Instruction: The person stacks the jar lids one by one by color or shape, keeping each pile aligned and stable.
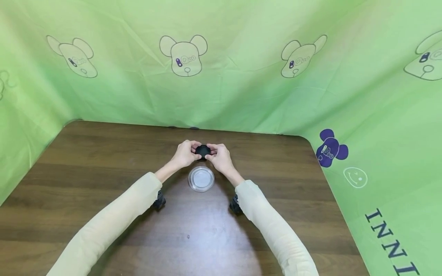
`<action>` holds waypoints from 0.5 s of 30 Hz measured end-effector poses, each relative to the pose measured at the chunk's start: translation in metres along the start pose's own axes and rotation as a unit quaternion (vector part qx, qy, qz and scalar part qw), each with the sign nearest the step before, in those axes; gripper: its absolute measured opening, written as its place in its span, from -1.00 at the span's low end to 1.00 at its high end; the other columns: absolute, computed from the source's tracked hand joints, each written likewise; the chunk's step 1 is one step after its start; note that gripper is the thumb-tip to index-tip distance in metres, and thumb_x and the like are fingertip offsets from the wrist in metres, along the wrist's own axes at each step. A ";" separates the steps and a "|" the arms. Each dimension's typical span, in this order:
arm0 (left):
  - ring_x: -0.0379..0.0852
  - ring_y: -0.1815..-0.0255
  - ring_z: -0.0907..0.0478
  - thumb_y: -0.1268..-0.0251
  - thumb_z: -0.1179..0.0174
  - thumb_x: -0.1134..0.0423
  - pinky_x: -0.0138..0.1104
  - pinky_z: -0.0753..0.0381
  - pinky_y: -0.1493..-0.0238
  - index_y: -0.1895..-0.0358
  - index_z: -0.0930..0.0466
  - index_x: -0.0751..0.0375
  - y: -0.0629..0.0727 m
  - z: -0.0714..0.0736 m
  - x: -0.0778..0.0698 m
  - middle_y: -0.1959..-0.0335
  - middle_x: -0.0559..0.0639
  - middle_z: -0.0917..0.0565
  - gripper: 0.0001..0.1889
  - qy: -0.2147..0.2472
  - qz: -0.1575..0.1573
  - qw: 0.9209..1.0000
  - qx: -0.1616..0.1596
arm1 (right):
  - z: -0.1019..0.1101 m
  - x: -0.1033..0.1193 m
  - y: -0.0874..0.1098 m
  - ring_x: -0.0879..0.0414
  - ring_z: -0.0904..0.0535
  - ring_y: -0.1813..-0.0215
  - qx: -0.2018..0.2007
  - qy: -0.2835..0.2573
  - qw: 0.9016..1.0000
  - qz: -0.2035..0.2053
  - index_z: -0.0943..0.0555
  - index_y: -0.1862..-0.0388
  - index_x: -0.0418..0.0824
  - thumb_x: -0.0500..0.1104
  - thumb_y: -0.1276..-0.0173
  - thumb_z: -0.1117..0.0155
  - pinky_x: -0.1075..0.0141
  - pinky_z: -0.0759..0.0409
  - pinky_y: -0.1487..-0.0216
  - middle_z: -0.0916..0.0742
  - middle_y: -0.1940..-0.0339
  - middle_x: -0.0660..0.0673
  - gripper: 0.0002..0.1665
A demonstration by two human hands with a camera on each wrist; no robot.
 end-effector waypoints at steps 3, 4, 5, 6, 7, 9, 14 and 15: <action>0.03 0.09 -0.63 -0.08 -0.35 0.50 -0.38 -0.61 0.07 -0.12 -0.54 0.44 0.001 -0.001 0.001 0.01 0.28 -0.55 -0.54 0.002 -0.004 1.000 -0.002 | 0.000 -0.001 0.000 -0.18 -0.62 0.03 -0.001 0.004 1.000 0.005 -0.51 -0.18 -0.47 -0.47 -0.18 -0.32 0.24 -0.60 -0.03 -0.53 -0.05 -0.42 -0.46; 0.03 0.10 -0.63 -0.08 -0.35 0.49 -0.38 -0.60 0.07 -0.11 -0.54 0.44 0.001 -0.001 0.001 0.01 0.27 -0.56 -0.54 0.003 -0.004 1.000 -0.005 | 0.000 -0.001 0.000 -0.17 -0.62 0.03 0.000 0.005 1.000 0.005 -0.51 -0.19 -0.46 -0.47 -0.19 -0.32 0.23 -0.60 -0.03 -0.53 -0.06 -0.41 -0.46; 0.03 0.10 -0.63 -0.08 -0.36 0.49 -0.37 -0.60 0.06 -0.11 -0.54 0.43 0.001 -0.001 0.002 0.02 0.26 -0.57 -0.54 0.003 -0.002 1.000 -0.006 | -0.001 -0.001 0.000 -0.17 -0.62 0.03 0.002 0.005 1.000 0.006 -0.52 -0.19 -0.46 -0.46 -0.19 -0.32 0.22 -0.60 -0.03 -0.53 -0.07 -0.41 -0.46; 0.03 0.10 -0.63 -0.08 -0.36 0.49 -0.37 -0.60 0.06 -0.11 -0.55 0.43 0.001 0.000 0.002 0.02 0.26 -0.57 -0.54 0.003 0.000 1.000 -0.008 | -0.001 -0.001 0.000 -0.17 -0.62 0.03 0.004 0.006 1.000 0.006 -0.52 -0.19 -0.45 -0.46 -0.19 -0.32 0.22 -0.60 -0.03 -0.54 -0.08 -0.41 -0.46; 0.03 0.10 -0.63 -0.07 -0.36 0.49 -0.37 -0.60 0.06 -0.11 -0.55 0.42 0.002 0.000 0.003 0.02 0.25 -0.58 -0.54 0.004 0.002 1.000 -0.009 | -0.002 -0.001 0.000 -0.17 -0.62 0.03 0.005 0.008 1.000 0.006 -0.52 -0.19 -0.45 -0.46 -0.19 -0.32 0.22 -0.60 -0.03 -0.54 -0.09 -0.41 -0.46; 0.03 0.10 -0.63 -0.08 -0.36 0.49 -0.36 -0.60 0.06 -0.11 -0.55 0.42 0.002 0.000 0.004 0.02 0.24 -0.59 -0.54 0.009 0.006 1.000 -0.008 | -0.003 -0.002 0.000 -0.17 -0.62 0.03 0.008 0.010 1.000 0.007 -0.51 -0.19 -0.45 -0.46 -0.19 -0.32 0.23 -0.60 -0.03 -0.54 -0.09 -0.42 -0.46; 0.05 0.10 -0.65 -0.08 -0.34 0.51 -0.36 -0.62 0.08 -0.10 -0.55 0.44 0.002 -0.001 0.006 0.03 0.25 -0.64 -0.55 0.025 0.003 1.000 -0.007 | -0.003 -0.004 -0.001 -0.16 -0.62 0.03 0.006 0.012 1.000 0.010 -0.51 -0.19 -0.46 -0.47 -0.19 -0.32 0.25 -0.61 -0.03 -0.56 -0.08 -0.41 -0.46; 0.05 0.11 -0.65 -0.08 -0.34 0.51 -0.36 -0.62 0.09 -0.10 -0.55 0.44 0.002 -0.001 0.007 0.04 0.24 -0.66 -0.56 0.026 0.002 1.000 -0.008 | -0.003 -0.005 -0.002 -0.15 -0.62 0.03 0.006 0.011 1.000 0.009 -0.51 -0.19 -0.46 -0.47 -0.19 -0.32 0.25 -0.60 -0.03 -0.57 -0.08 -0.41 -0.46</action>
Point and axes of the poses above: each hand's wrist, its own y-axis away from the middle knuckle, its own z-axis out of the back of the hand, x = y × z, the point moved 1 cm from there along -y, towards the middle knuckle
